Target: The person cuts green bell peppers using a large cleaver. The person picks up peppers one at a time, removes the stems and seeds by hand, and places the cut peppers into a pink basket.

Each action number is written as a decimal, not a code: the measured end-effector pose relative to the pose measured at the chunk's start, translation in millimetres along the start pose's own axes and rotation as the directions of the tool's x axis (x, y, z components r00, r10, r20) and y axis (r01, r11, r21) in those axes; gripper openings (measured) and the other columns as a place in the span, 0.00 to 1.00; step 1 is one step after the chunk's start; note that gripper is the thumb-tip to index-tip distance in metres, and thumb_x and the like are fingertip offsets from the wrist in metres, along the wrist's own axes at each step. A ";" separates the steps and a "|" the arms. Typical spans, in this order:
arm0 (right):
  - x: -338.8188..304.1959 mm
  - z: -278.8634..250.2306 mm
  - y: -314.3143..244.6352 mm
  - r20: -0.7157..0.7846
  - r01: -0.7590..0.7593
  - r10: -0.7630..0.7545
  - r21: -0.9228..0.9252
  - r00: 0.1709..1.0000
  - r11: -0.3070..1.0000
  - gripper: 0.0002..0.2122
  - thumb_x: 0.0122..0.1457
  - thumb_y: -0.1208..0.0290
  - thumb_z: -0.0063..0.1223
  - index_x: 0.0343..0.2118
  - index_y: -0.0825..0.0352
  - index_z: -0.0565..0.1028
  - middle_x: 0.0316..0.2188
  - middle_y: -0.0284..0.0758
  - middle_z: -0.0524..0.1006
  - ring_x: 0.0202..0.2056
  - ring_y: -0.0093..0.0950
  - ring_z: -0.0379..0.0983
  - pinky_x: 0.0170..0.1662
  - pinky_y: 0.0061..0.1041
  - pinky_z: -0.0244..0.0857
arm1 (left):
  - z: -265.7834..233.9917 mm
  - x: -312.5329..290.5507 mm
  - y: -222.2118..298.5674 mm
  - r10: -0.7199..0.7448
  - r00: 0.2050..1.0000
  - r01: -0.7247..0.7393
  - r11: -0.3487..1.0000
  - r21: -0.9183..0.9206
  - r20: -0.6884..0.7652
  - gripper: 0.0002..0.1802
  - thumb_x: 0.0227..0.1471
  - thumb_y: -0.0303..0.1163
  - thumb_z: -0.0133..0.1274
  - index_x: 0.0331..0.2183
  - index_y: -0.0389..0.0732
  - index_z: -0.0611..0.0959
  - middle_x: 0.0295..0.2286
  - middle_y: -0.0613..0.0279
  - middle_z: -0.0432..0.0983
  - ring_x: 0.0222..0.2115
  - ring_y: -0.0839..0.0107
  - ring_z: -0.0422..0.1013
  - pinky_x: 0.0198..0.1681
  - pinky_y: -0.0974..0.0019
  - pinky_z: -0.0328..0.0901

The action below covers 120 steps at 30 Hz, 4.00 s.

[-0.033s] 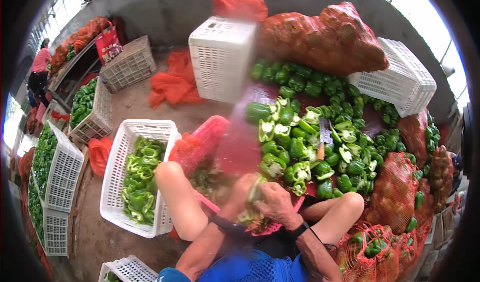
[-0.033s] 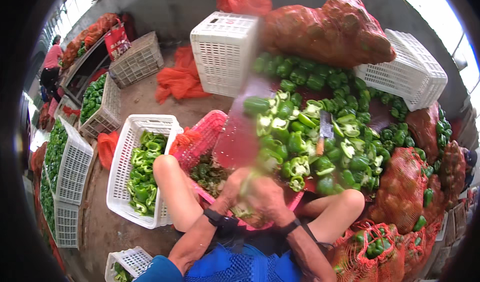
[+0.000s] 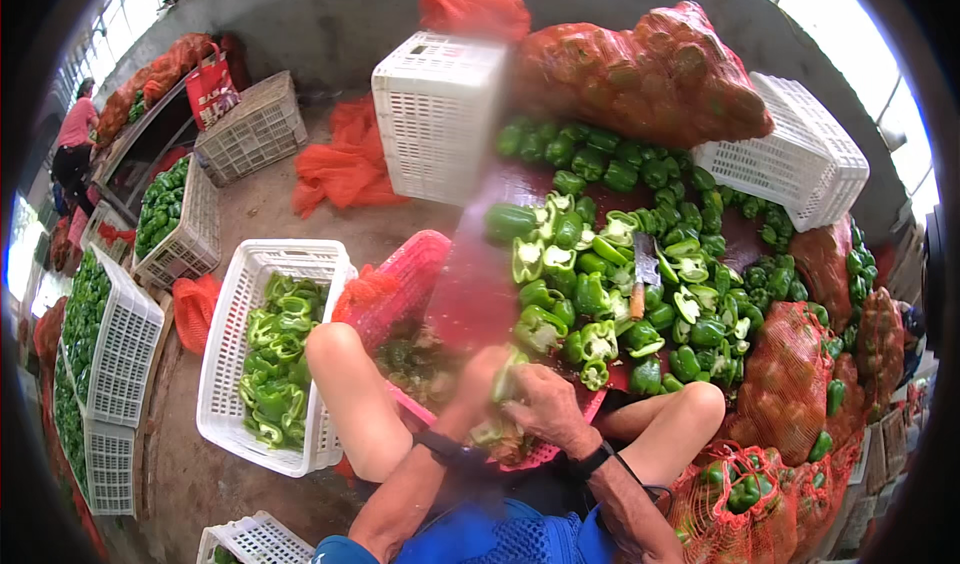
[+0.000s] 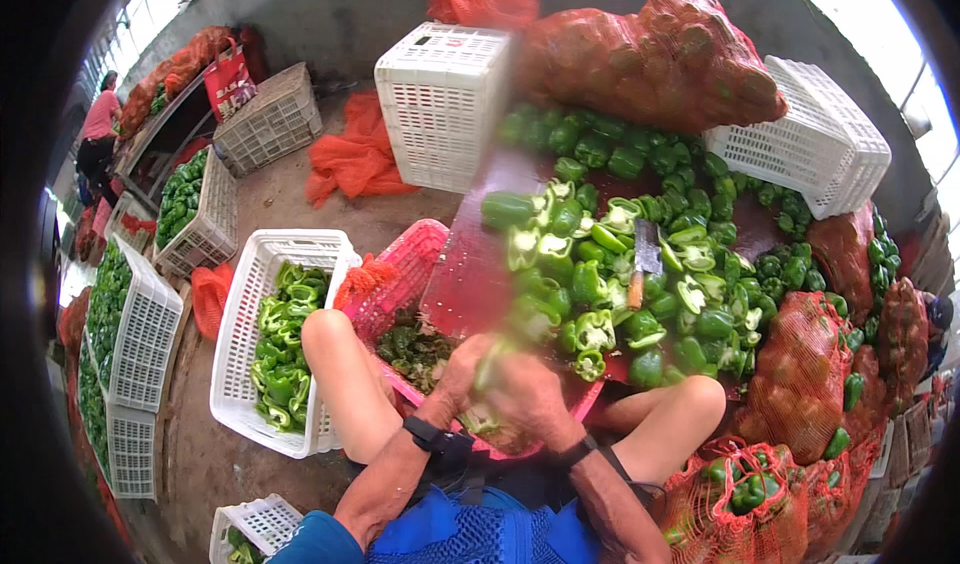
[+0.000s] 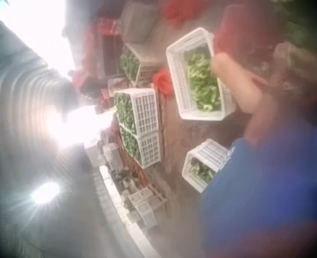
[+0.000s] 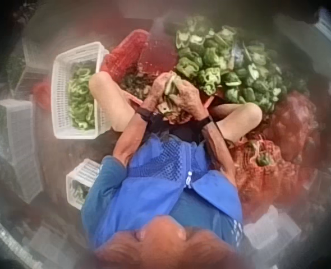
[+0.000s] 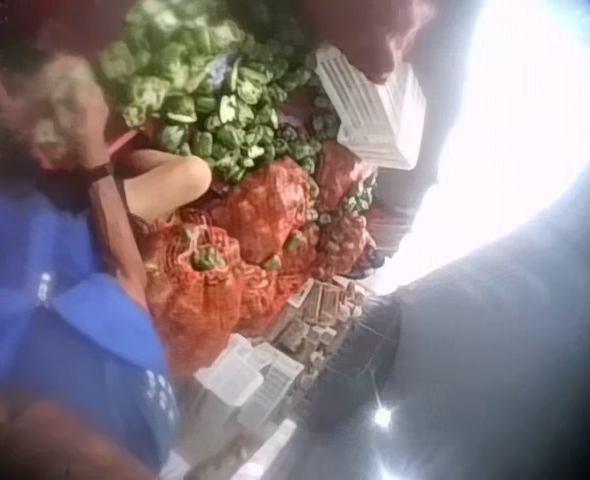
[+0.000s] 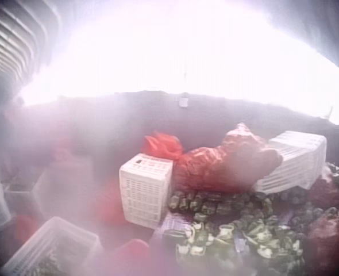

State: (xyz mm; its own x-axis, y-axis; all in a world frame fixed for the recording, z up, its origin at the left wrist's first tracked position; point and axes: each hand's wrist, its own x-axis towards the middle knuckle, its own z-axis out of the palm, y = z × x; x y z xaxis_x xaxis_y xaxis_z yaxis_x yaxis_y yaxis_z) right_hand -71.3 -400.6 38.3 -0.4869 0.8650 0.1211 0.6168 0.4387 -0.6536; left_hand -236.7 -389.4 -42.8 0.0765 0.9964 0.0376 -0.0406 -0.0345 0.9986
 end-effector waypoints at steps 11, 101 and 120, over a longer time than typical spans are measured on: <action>-6.7 11.9 -4.2 -0.097 -0.140 0.174 0.283 0.980 0.949 0.17 0.49 0.67 0.62 0.41 0.70 0.76 0.31 0.44 0.79 0.32 0.34 0.78 0.38 0.33 0.71 | 15.9 2.2 -44.2 -0.161 0.987 0.154 0.946 -0.285 -0.002 0.13 0.53 0.25 0.50 0.40 0.33 0.82 0.39 0.48 0.78 0.42 0.56 0.74 0.47 0.60 0.68; -20.0 -23.4 14.1 0.252 -0.027 0.060 -0.132 0.966 0.991 0.14 0.51 0.70 0.60 0.39 0.70 0.76 0.26 0.46 0.79 0.29 0.41 0.79 0.34 0.34 0.72 | -14.9 17.9 60.5 -0.290 0.955 0.222 0.836 -0.501 -0.060 0.15 0.52 0.31 0.59 0.42 0.40 0.79 0.40 0.49 0.78 0.38 0.55 0.78 0.42 0.52 0.75; 35.4 -21.3 -48.9 -0.332 0.143 -0.058 0.238 0.942 0.961 0.11 0.54 0.78 0.56 0.41 0.69 0.78 0.34 0.47 0.80 0.33 0.40 0.80 0.37 0.32 0.73 | -43.7 21.5 81.8 -0.149 0.967 0.255 0.464 -0.848 0.209 0.20 0.58 0.31 0.50 0.51 0.35 0.72 0.47 0.45 0.74 0.43 0.58 0.76 0.44 0.52 0.76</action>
State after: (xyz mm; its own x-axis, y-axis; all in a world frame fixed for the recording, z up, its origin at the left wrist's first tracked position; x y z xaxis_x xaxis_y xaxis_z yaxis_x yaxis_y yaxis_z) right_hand -105.6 -386.2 90.5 -0.2889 0.8700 0.3994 0.3759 0.4868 -0.7885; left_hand -282.0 -367.4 38.0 0.2878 0.9520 -0.1048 -0.8445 0.3038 0.4411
